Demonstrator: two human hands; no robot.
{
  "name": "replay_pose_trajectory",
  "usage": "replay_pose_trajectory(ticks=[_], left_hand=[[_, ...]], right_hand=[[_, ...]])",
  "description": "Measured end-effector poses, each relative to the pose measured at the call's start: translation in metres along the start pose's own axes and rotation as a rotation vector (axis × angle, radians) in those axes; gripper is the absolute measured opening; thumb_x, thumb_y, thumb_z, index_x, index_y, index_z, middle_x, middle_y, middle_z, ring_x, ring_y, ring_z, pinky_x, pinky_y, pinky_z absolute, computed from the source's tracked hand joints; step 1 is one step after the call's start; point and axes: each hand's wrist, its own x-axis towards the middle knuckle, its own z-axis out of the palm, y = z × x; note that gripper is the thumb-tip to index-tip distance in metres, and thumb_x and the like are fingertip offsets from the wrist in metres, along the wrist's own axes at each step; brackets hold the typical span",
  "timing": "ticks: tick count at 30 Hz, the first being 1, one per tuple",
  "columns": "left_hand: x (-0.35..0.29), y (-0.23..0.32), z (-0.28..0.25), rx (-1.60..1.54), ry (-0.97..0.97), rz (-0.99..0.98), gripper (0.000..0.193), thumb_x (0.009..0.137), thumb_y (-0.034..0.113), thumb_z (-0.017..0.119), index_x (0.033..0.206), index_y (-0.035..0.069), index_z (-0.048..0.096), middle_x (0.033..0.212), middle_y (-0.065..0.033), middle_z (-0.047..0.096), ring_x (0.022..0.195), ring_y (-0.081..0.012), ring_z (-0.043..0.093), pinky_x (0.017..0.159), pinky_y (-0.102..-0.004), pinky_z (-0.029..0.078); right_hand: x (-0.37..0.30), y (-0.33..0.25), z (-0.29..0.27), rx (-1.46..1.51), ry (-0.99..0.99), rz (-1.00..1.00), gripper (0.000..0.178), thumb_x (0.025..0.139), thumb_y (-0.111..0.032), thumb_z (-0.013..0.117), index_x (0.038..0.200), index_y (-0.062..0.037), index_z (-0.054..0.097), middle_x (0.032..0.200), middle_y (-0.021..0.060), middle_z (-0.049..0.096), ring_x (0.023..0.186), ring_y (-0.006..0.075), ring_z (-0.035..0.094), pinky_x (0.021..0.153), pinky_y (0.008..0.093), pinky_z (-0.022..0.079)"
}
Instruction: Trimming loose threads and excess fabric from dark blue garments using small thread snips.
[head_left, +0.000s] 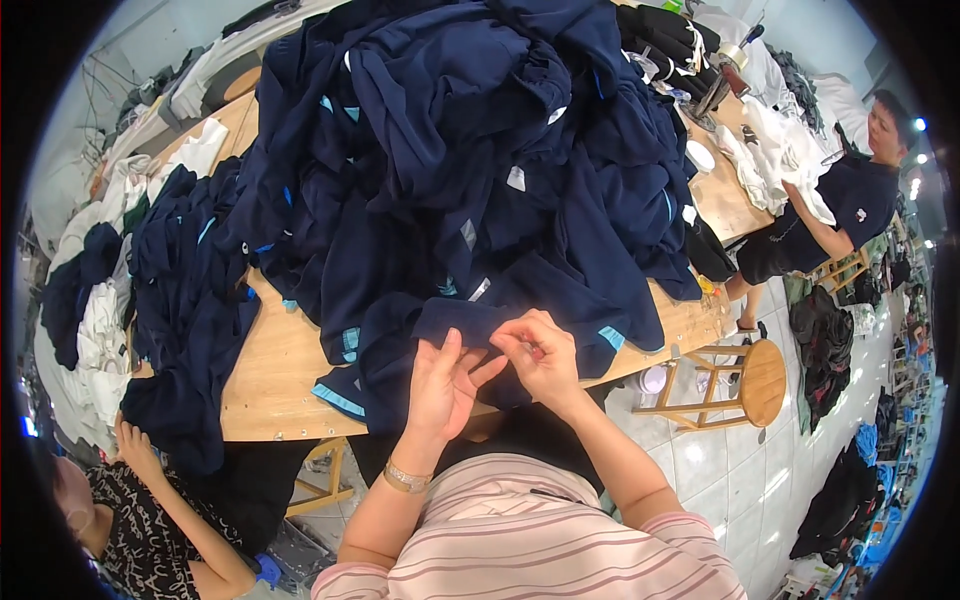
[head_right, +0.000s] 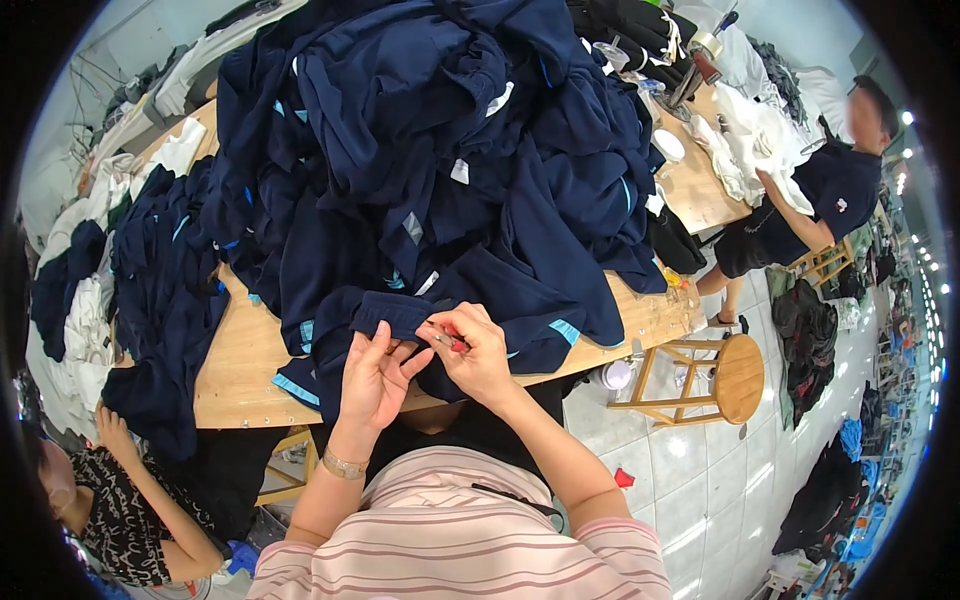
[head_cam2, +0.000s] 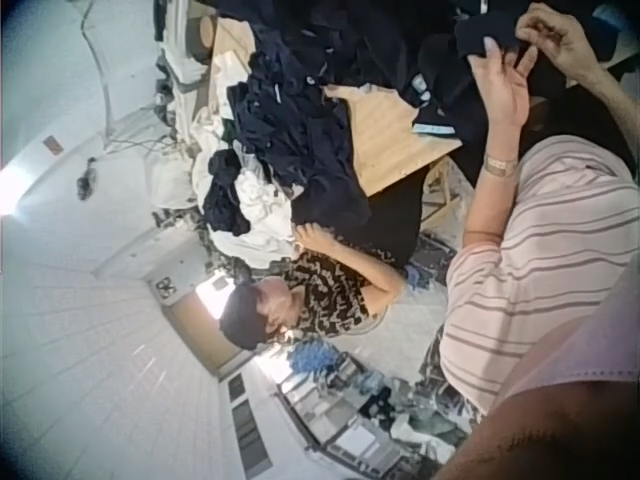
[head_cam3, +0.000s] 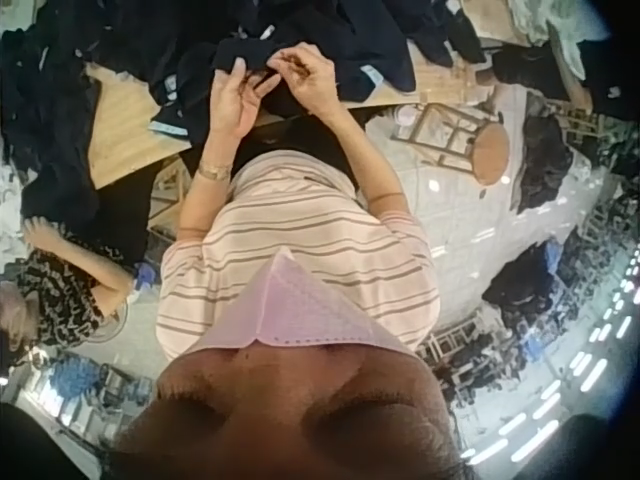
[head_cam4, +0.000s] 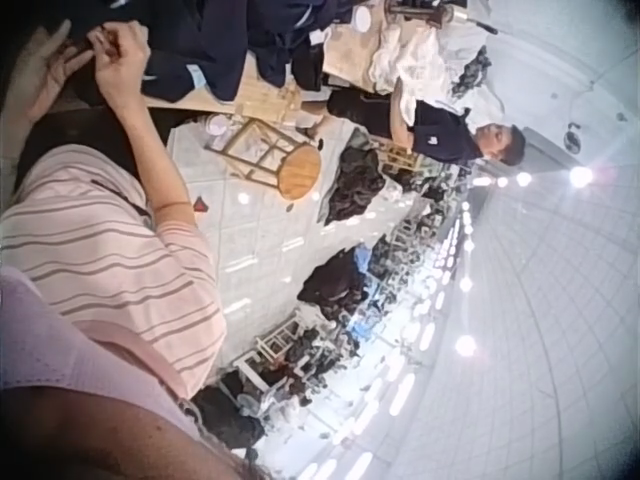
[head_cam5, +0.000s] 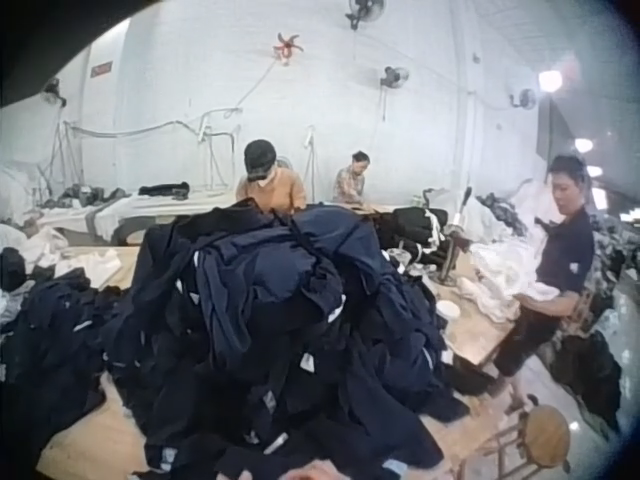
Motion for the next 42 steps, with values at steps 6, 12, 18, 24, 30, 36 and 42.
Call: replay_pose_trajectory(ticks=[6,12,18,24,30,36,42], left_hand=[[0.004,-0.002,0.004,0.056,-0.016,0.045,0.019,0.096,0.017,0.042,0.113,0.009,0.044,0.112,-0.0104,0.055,0.104,-0.0216,0.058,0.08,-0.0393,0.056],[0.006,-0.01,0.005,0.002,0.029,-0.026,0.011,0.091,0.012,0.054,0.099,0.007,0.049,0.104,-0.009,0.057,0.089,-0.0207,0.058,0.088,-0.0505,0.049],[0.001,-0.007,-0.018,0.187,0.067,0.018,0.026,0.087,0.008,0.057,0.112,0.004,0.051,0.11,-0.0086,0.058,0.099,-0.018,0.058,0.086,-0.0341,0.05],[0.006,-0.006,-0.008,0.103,0.132,0.009,0.022,0.085,0.004,0.059,0.105,-0.001,0.051,0.099,-0.0108,0.061,0.088,-0.0175,0.061,0.087,-0.0379,0.052],[0.008,-0.008,-0.01,0.022,0.2,-0.051,0.015,0.086,0.007,0.059,0.098,-0.001,0.055,0.095,-0.0113,0.06,0.086,-0.0183,0.06,0.089,-0.0397,0.05],[0.006,-0.008,-0.011,0.025,0.174,-0.166,0.018,0.089,0.013,0.055,0.103,0.001,0.058,0.093,-0.0075,0.059,0.09,-0.0167,0.057,0.094,-0.0377,0.046],[0.01,-0.009,-0.005,-0.071,0.046,-0.128,0.012,0.088,0.012,0.059,0.083,0.001,0.063,0.087,-0.0085,0.063,0.086,-0.0193,0.059,0.092,-0.0431,0.047]], right_hand=[[0.009,0.001,-0.007,0.255,-0.092,0.296,0.016,0.082,-0.016,0.066,0.083,-0.0002,0.061,0.066,0.002,0.056,0.062,0.007,0.046,0.055,0.0228,0.038],[0.013,0.002,-0.016,0.247,-0.117,0.298,0.018,0.084,-0.017,0.063,0.083,0.0003,0.059,0.065,0.0018,0.057,0.065,0.0041,0.05,0.057,0.0229,0.043],[0.024,-0.007,0.001,0.013,-0.142,-0.069,0.029,0.082,-0.027,0.063,0.074,-0.0017,0.053,0.062,0.017,0.055,0.057,0.0355,0.052,0.054,0.0385,0.041],[0.034,0.009,-0.009,0.014,-0.209,0.131,0.029,0.085,-0.027,0.062,0.075,-0.0022,0.051,0.06,0.0111,0.051,0.057,0.0257,0.046,0.055,0.0349,0.037],[0.029,0.01,-0.006,0.149,-0.205,0.213,0.028,0.084,-0.026,0.062,0.075,-0.0014,0.051,0.058,0.0115,0.05,0.055,0.0274,0.047,0.052,0.0342,0.037],[0.036,-0.001,-0.004,0.063,-0.242,0.079,0.028,0.081,-0.029,0.065,0.074,-0.0035,0.054,0.059,0.0151,0.055,0.055,0.0324,0.056,0.048,0.0345,0.041],[0.04,0.012,-0.025,0.083,0.14,0.263,0.014,0.081,-0.013,0.065,0.081,-0.0004,0.058,0.064,0.0028,0.057,0.06,0.006,0.05,0.053,0.0233,0.042]])
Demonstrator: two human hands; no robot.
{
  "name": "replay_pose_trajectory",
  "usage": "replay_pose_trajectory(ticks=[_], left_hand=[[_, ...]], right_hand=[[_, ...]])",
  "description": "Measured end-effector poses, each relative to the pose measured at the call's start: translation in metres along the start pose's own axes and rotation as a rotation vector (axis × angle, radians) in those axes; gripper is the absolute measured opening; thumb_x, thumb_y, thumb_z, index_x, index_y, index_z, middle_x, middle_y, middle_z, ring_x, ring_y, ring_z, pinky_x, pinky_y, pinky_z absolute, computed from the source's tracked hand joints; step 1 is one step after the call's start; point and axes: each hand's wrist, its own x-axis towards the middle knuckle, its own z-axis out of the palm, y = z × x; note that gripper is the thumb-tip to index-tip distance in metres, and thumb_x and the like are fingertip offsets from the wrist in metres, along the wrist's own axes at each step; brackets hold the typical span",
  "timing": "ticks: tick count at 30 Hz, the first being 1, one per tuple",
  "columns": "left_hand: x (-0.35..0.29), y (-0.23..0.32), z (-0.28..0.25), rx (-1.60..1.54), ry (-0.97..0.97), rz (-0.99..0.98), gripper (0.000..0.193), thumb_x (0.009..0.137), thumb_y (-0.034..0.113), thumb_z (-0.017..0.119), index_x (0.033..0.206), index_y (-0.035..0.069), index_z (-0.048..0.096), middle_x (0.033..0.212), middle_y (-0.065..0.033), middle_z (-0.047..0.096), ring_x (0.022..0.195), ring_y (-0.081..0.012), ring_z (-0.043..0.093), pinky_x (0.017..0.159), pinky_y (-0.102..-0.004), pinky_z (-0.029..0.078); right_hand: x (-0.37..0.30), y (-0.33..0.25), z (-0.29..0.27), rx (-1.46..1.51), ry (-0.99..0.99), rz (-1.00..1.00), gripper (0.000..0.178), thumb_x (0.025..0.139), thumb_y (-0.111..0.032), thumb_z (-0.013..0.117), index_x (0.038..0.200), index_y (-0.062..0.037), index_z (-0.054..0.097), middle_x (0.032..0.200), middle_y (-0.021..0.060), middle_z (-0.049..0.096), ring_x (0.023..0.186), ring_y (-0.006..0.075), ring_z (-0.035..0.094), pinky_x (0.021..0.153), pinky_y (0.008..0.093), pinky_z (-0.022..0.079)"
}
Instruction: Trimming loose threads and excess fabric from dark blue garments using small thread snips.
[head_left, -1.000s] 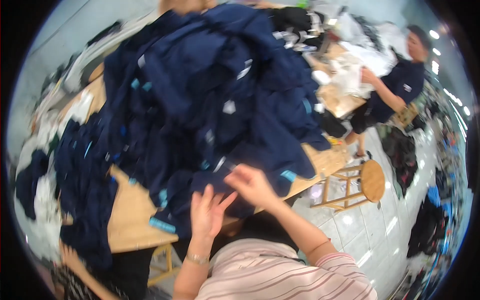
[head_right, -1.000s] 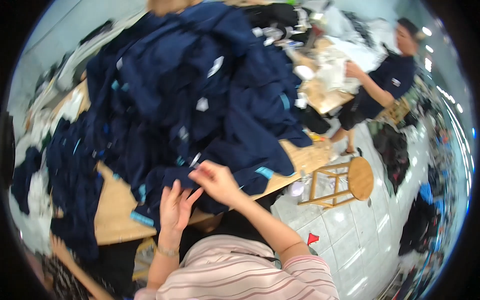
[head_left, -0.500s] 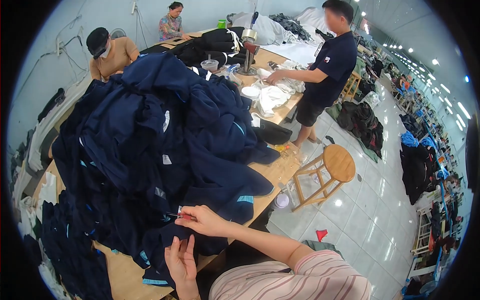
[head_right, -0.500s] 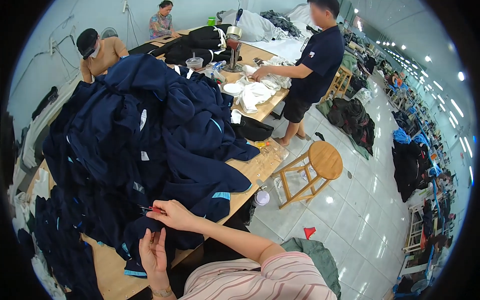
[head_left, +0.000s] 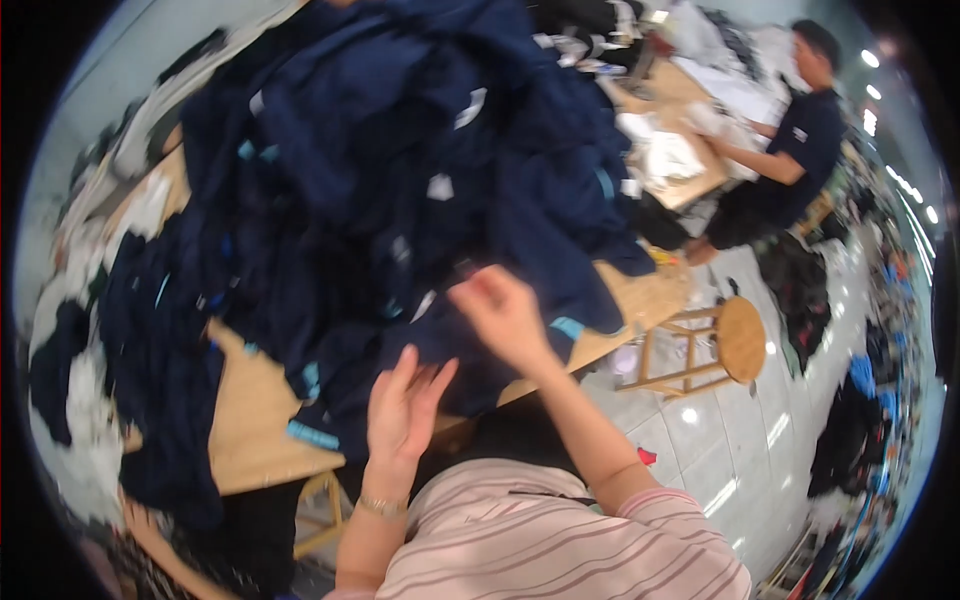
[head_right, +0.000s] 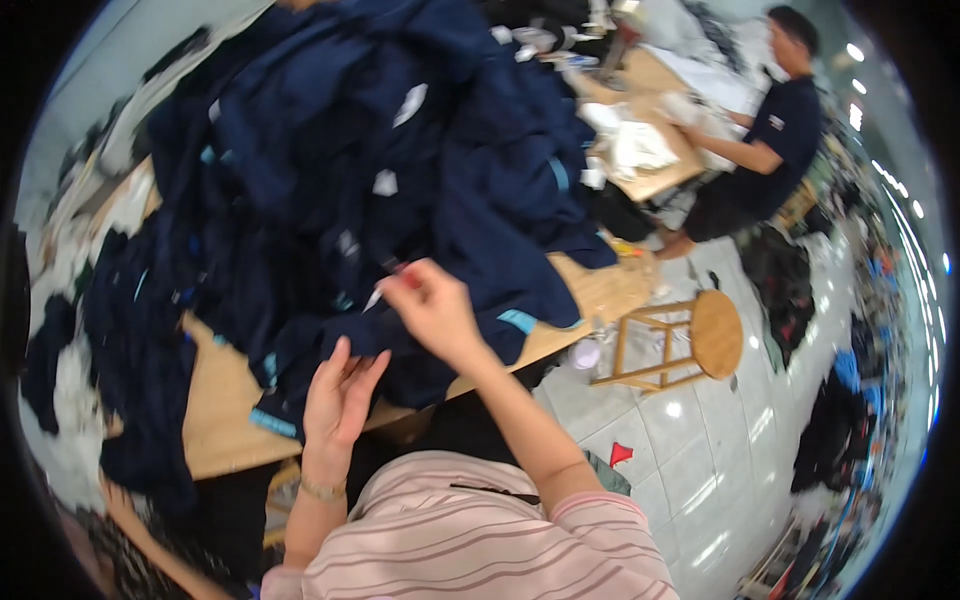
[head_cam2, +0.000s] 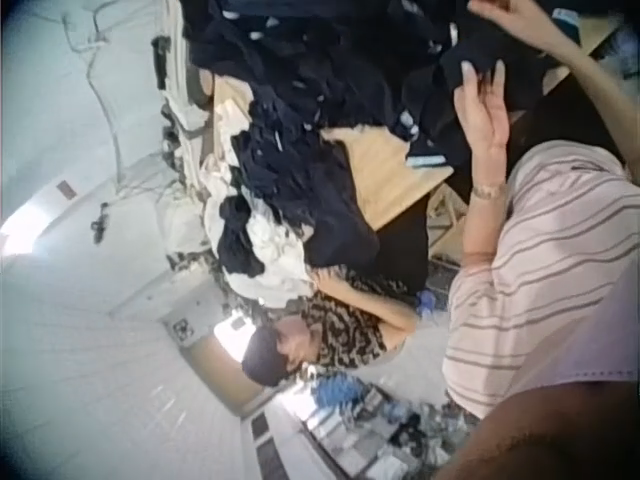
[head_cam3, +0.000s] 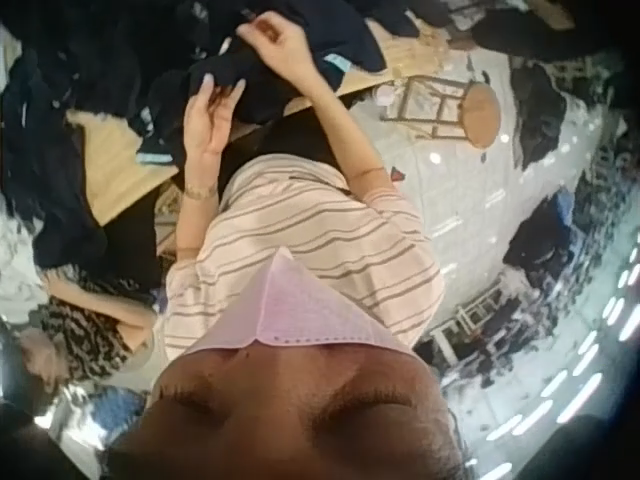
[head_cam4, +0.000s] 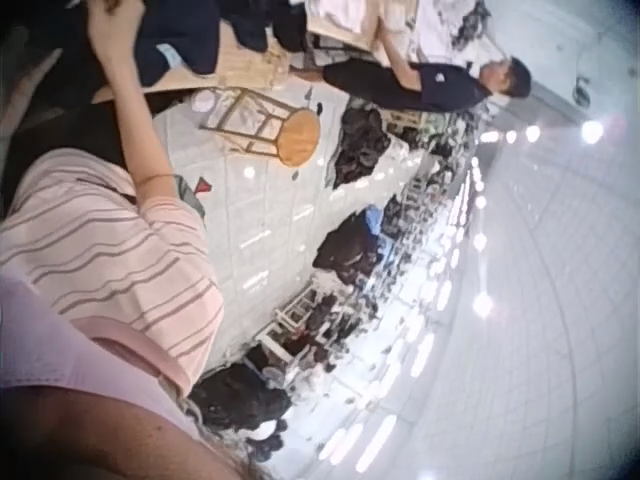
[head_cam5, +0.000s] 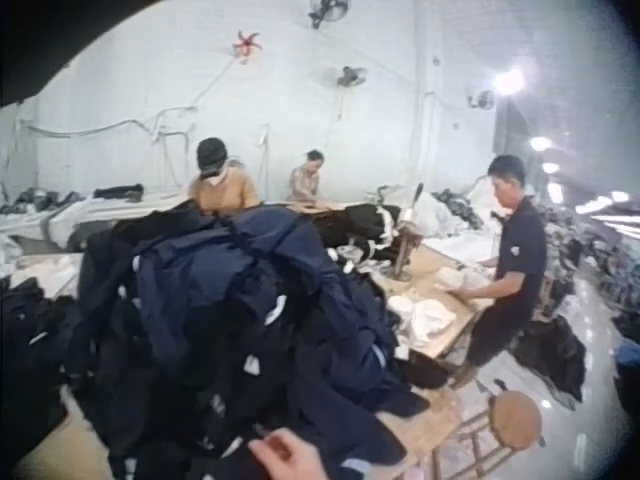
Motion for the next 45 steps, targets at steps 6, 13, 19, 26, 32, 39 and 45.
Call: replay_pose_trajectory(ticks=[6,13,19,26,32,39,45], left_hand=[[-0.008,0.009,0.017,-0.018,0.138,0.036,0.021,0.087,0.012,0.059,0.067,0.006,0.063,0.081,-0.0066,0.062,0.085,-0.0172,0.058,0.092,-0.0449,0.048],[-0.011,0.009,0.012,0.006,0.127,0.031,0.024,0.089,0.015,0.057,0.068,0.007,0.062,0.081,-0.0041,0.062,0.083,-0.015,0.059,0.09,-0.0414,0.05],[-0.01,0.006,0.004,0.022,0.058,0.054,0.013,0.089,0.016,0.057,0.087,0.004,0.063,0.094,-0.0084,0.063,0.091,-0.0185,0.06,0.086,-0.0361,0.05],[-0.009,0.005,0.003,0.074,0.06,0.056,0.015,0.089,0.016,0.057,0.088,0.003,0.062,0.095,-0.0103,0.064,0.091,-0.0192,0.061,0.084,-0.0342,0.05],[-0.01,0.002,0.0,0.102,0.034,0.054,0.021,0.091,0.02,0.054,0.089,0.001,0.064,0.093,-0.0106,0.065,0.092,-0.0193,0.062,0.087,-0.035,0.051],[-0.012,0.006,0.007,0.08,0.049,0.057,0.016,0.09,0.016,0.055,0.092,0.001,0.061,0.096,-0.0111,0.064,0.092,-0.0198,0.061,0.087,-0.0363,0.05],[-0.011,0.007,0.006,0.042,0.02,0.064,0.016,0.091,0.016,0.055,0.094,0.002,0.06,0.098,-0.01,0.063,0.092,-0.0195,0.061,0.088,-0.0389,0.05]], right_hand=[[-0.029,0.019,-0.02,0.179,-0.173,0.043,0.027,0.094,-0.024,0.046,0.079,-0.0012,0.05,0.059,-0.0025,0.04,0.055,0.0077,0.035,0.051,0.0221,0.031],[-0.059,0.016,-0.021,-0.184,-0.317,-0.222,0.026,0.081,-0.024,0.064,0.074,-0.0015,0.054,0.06,0.0097,0.05,0.048,0.0226,0.049,0.045,0.0297,0.037],[-0.052,0.012,-0.016,-0.396,-0.308,-0.383,0.034,0.079,-0.035,0.065,0.069,-0.0061,0.051,0.059,0.0072,0.05,0.049,0.0242,0.051,0.045,0.0311,0.038],[-0.044,0.01,-0.014,-0.452,-0.317,-0.493,0.034,0.077,-0.038,0.066,0.07,-0.0079,0.051,0.06,0.0047,0.05,0.047,0.0223,0.05,0.044,0.0303,0.036],[-0.042,0.007,-0.012,-0.468,-0.332,-0.528,0.034,0.076,-0.038,0.066,0.069,-0.008,0.051,0.06,0.0043,0.049,0.046,0.0227,0.05,0.044,0.0303,0.035],[-0.043,0.012,-0.012,-0.275,-0.314,-0.399,0.027,0.08,-0.027,0.066,0.071,-0.0046,0.054,0.06,0.0076,0.051,0.047,0.0225,0.051,0.047,0.0301,0.038],[-0.045,0.017,-0.013,0.077,-0.222,-0.062,0.022,0.086,-0.021,0.06,0.086,-0.0001,0.054,0.061,0.003,0.051,0.055,0.0091,0.045,0.05,0.0247,0.037]])
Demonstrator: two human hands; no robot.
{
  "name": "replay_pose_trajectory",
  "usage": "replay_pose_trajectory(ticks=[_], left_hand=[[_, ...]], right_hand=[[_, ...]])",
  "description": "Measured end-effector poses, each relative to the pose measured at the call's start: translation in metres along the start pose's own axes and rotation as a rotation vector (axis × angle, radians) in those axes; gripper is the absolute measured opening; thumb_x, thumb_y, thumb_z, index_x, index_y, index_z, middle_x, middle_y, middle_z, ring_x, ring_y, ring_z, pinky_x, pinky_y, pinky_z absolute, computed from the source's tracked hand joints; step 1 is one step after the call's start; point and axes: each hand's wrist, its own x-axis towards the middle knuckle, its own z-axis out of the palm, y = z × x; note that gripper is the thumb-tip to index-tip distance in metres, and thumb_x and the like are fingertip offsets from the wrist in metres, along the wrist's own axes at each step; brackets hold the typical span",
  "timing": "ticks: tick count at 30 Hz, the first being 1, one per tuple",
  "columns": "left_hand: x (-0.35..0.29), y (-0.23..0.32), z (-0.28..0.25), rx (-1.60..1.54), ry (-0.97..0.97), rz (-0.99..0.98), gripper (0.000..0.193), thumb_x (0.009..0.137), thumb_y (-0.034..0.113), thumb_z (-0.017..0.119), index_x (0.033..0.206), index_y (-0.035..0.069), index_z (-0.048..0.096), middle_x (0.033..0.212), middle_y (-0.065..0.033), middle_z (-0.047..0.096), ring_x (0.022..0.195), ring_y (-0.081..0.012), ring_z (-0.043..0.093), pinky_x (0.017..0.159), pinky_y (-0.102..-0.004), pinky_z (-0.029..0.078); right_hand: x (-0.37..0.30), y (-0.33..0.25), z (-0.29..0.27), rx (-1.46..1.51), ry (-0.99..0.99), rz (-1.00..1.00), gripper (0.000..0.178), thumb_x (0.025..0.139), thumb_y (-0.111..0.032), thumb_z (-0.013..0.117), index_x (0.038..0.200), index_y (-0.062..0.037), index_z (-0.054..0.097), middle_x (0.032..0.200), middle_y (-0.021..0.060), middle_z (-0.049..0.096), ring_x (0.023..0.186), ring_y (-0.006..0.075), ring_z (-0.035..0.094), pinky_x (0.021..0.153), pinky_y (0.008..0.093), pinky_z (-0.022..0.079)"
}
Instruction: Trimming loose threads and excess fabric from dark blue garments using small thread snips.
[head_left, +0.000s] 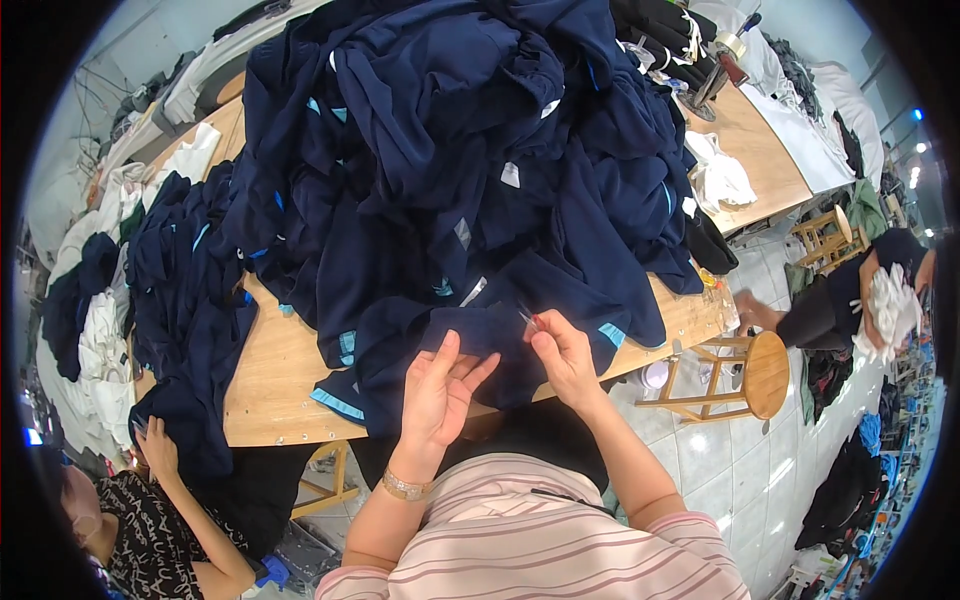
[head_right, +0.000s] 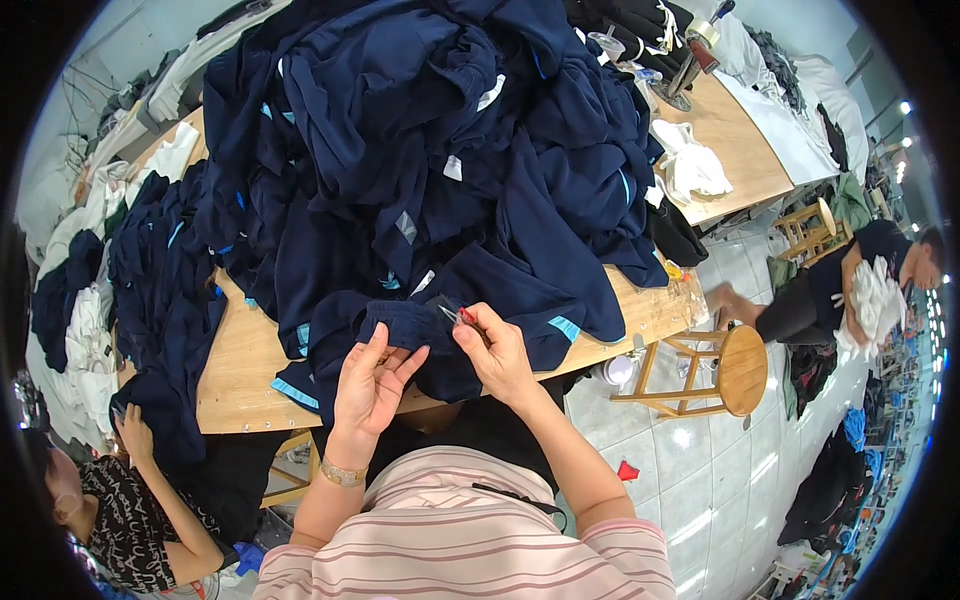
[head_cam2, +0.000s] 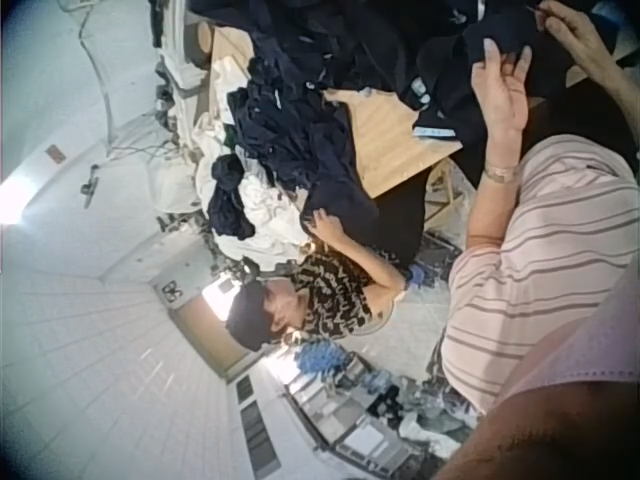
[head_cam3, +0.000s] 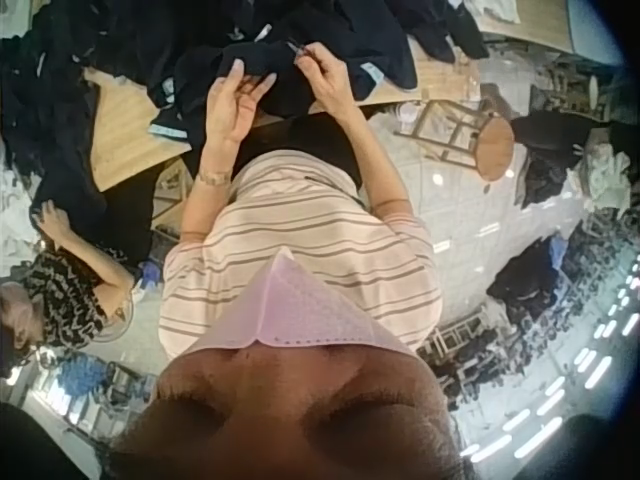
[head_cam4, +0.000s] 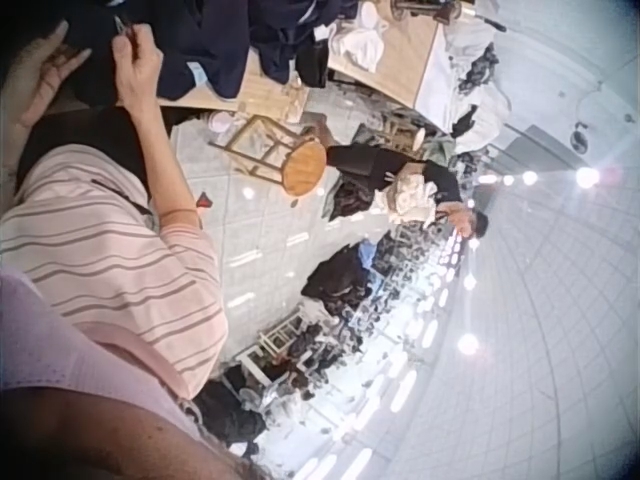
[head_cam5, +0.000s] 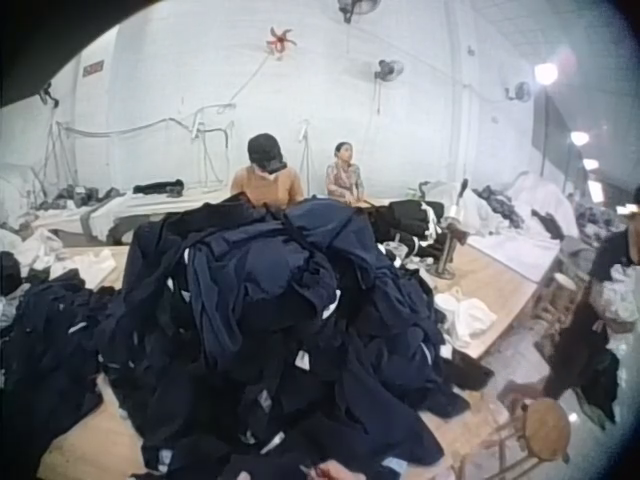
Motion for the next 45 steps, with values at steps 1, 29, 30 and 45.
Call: replay_pose_trajectory(ticks=[1,29,30,45], left_hand=[[0.0,0.0,0.0,-0.008,0.013,-0.004,0.015,0.09,0.016,0.055,0.094,0.002,0.059,0.097,-0.0098,0.063,0.091,-0.0193,0.061,0.088,-0.0389,0.05],[0.001,0.0,-0.008,0.041,0.074,0.088,0.019,0.09,0.017,0.055,0.078,0.004,0.059,0.084,-0.0107,0.065,0.077,-0.0159,0.065,0.073,-0.0297,0.055],[0.002,0.001,-0.009,0.034,0.068,0.065,0.013,0.088,0.015,0.059,0.081,0.005,0.056,0.088,-0.0106,0.064,0.08,-0.0169,0.063,0.075,-0.0307,0.053],[0.002,0.004,-0.009,-0.037,0.007,0.017,0.016,0.091,0.016,0.053,0.091,0.003,0.063,0.096,-0.0082,0.064,0.094,-0.0169,0.06,0.093,-0.0359,0.046]], right_hand=[[0.002,-0.003,0.008,0.092,0.044,-0.068,0.024,0.083,-0.019,0.065,0.093,0.0003,0.055,0.063,-0.0004,0.051,0.057,0.0057,0.041,0.05,0.022,0.036],[0.009,-0.019,0.033,-0.36,-0.028,-0.498,0.033,0.059,0.004,0.064,0.091,-0.005,0.062,0.071,0.0046,0.063,0.052,0.0181,0.057,0.048,0.0259,0.039],[0.008,-0.018,0.034,-0.349,-0.027,-0.54,0.034,0.059,0.005,0.064,0.091,-0.0045,0.061,0.07,0.0042,0.062,0.051,0.0177,0.056,0.047,0.0259,0.038],[0.004,-0.012,0.009,-0.586,-0.05,-0.373,0.035,0.075,-0.036,0.069,0.066,-0.007,0.052,0.057,0.0048,0.049,0.045,0.0219,0.048,0.044,0.0294,0.035]])
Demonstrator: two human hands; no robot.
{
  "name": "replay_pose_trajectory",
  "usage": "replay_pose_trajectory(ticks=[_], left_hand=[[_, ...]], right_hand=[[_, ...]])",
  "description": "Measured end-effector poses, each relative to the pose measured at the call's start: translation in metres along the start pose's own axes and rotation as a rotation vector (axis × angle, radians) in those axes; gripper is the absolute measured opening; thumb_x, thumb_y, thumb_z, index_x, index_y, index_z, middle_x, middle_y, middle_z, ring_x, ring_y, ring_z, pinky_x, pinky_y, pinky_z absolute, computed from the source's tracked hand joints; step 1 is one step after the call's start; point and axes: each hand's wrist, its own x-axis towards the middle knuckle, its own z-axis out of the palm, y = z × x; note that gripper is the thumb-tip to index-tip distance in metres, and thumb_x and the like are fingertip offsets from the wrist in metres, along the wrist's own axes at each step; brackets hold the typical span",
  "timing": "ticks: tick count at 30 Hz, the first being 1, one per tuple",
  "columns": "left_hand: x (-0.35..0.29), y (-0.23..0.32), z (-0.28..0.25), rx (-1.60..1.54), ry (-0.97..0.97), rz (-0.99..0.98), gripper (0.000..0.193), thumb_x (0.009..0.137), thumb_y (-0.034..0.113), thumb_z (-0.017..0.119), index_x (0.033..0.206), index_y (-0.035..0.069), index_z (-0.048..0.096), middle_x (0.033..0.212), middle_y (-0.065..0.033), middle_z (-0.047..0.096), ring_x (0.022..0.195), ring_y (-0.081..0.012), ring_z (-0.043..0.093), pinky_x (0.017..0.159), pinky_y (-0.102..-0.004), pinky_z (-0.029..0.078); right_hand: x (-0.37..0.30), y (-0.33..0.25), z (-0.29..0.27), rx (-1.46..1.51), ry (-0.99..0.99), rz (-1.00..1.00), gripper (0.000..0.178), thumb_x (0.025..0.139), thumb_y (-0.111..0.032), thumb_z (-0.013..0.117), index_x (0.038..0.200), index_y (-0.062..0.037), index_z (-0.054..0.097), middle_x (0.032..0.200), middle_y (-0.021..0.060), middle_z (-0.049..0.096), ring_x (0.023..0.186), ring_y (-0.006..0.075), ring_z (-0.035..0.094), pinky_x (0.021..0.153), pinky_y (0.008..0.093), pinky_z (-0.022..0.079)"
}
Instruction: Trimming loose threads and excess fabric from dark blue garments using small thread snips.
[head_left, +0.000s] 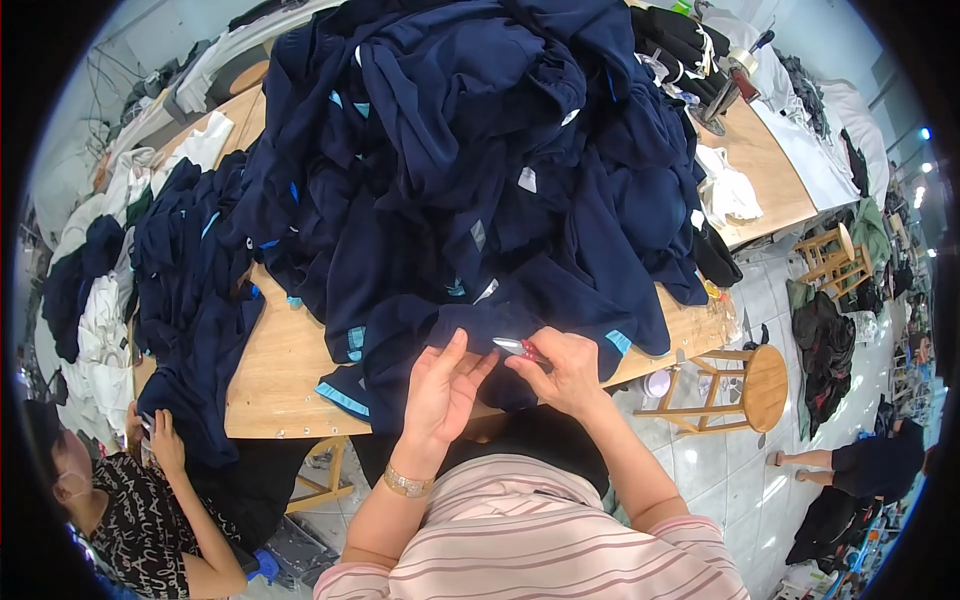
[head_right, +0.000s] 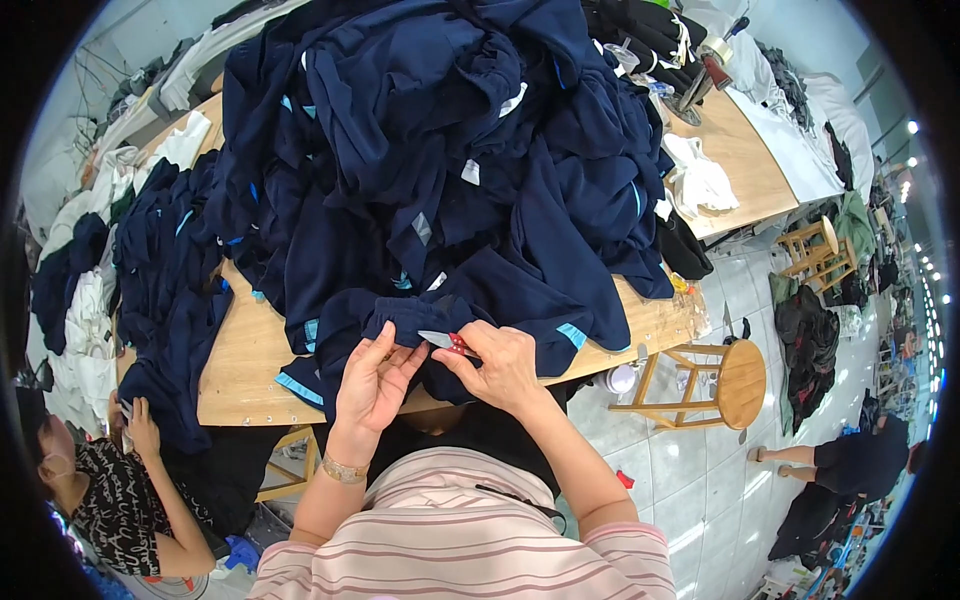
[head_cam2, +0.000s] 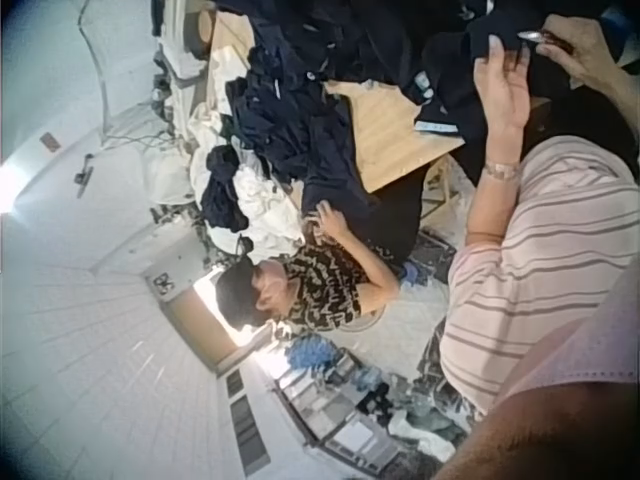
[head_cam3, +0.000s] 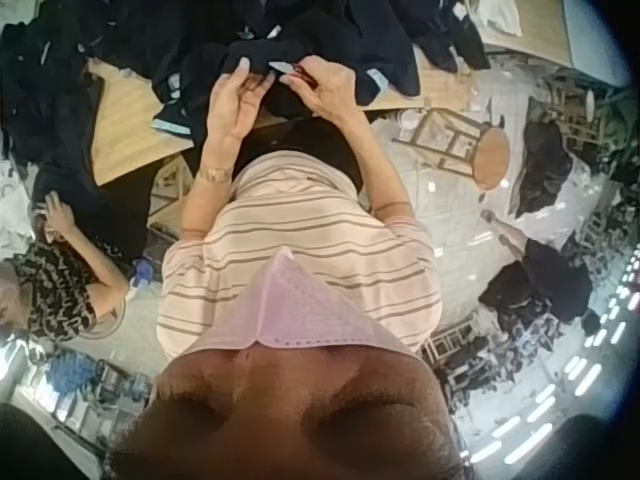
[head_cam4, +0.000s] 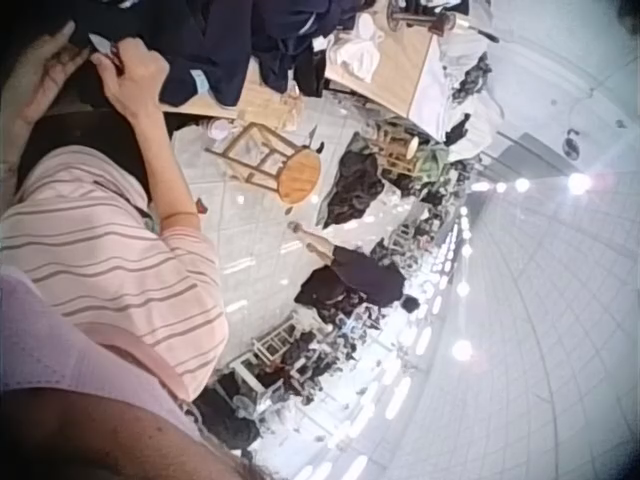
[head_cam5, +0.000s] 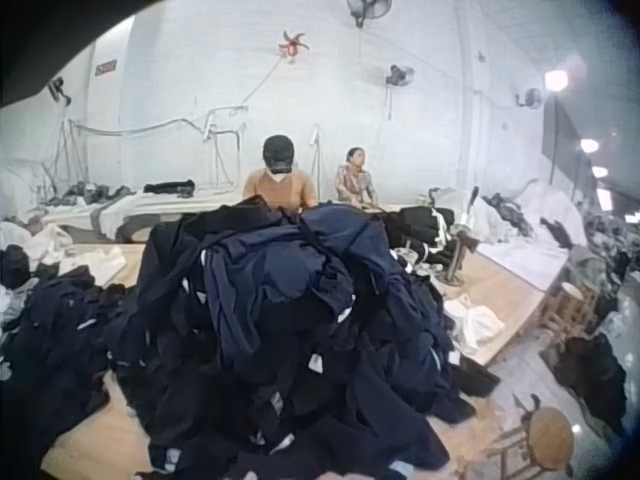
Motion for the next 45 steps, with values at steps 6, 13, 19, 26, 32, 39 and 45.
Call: replay_pose_trajectory(ticks=[6,13,19,26,32,39,45], left_hand=[[-0.002,0.0,0.001,0.012,-0.008,-0.012,0.013,0.09,0.013,0.056,0.099,0.004,0.059,0.101,-0.0085,0.063,0.095,-0.0184,0.06,0.089,-0.0353,0.047],[-0.003,-0.003,0.01,0.117,0.025,0.049,0.014,0.091,0.014,0.053,0.092,0.003,0.062,0.095,-0.0093,0.065,0.09,-0.0169,0.063,0.086,-0.034,0.05],[-0.002,-0.003,0.004,0.106,0.011,0.066,0.015,0.092,0.014,0.052,0.093,0.003,0.062,0.094,-0.0093,0.066,0.09,-0.0168,0.063,0.087,-0.0337,0.05],[-0.002,-0.003,0.004,0.122,-0.023,0.067,0.016,0.092,0.015,0.051,0.094,0.002,0.061,0.094,-0.0097,0.065,0.09,-0.0179,0.063,0.086,-0.0341,0.051],[-0.002,-0.003,0.007,0.13,0.005,0.071,0.016,0.093,0.015,0.05,0.094,0.002,0.06,0.094,-0.0101,0.065,0.089,-0.0182,0.063,0.085,-0.0341,0.051],[-0.001,-0.004,0.004,0.148,-0.017,0.08,0.016,0.093,0.015,0.05,0.094,0.002,0.06,0.094,-0.0103,0.065,0.09,-0.0181,0.063,0.085,-0.034,0.051],[-0.003,-0.004,0.004,0.165,-0.005,0.099,0.015,0.092,0.015,0.052,0.095,0.003,0.06,0.095,-0.0104,0.065,0.091,-0.0183,0.063,0.084,-0.0336,0.051]], right_hand=[[0.008,-0.003,-0.001,-0.052,-0.014,-0.063,0.034,0.075,-0.038,0.069,0.065,-0.0094,0.052,0.056,0.0031,0.048,0.045,0.0207,0.048,0.046,0.0289,0.035],[0.006,-0.003,0.001,-0.003,0.049,-0.032,0.033,0.074,-0.037,0.069,0.065,-0.0096,0.052,0.056,0.0029,0.048,0.044,0.0198,0.046,0.045,0.0287,0.033],[0.004,-0.003,-0.003,-0.132,0.039,-0.111,0.033,0.073,-0.037,0.07,0.066,-0.0099,0.053,0.057,0.0021,0.048,0.046,0.0183,0.046,0.046,0.0285,0.031],[0.006,-0.005,-0.008,-0.219,0.006,-0.176,0.032,0.072,-0.037,0.071,0.067,-0.009,0.056,0.058,0.0031,0.052,0.046,0.0184,0.047,0.047,0.0287,0.033],[0.007,-0.004,-0.01,-0.242,-0.015,-0.192,0.031,0.072,-0.036,0.071,0.067,-0.0097,0.056,0.057,0.0022,0.051,0.045,0.017,0.047,0.047,0.028,0.032],[0.007,-0.002,-0.009,-0.258,0.012,-0.222,0.034,0.074,-0.039,0.068,0.064,-0.0121,0.051,0.054,-0.0004,0.044,0.045,0.014,0.046,0.046,0.0275,0.028],[0.007,0.0,-0.008,-0.244,0.009,-0.239,0.034,0.074,-0.038,0.069,0.063,-0.0119,0.05,0.054,-0.0002,0.043,0.045,0.014,0.046,0.046,0.0276,0.028]])
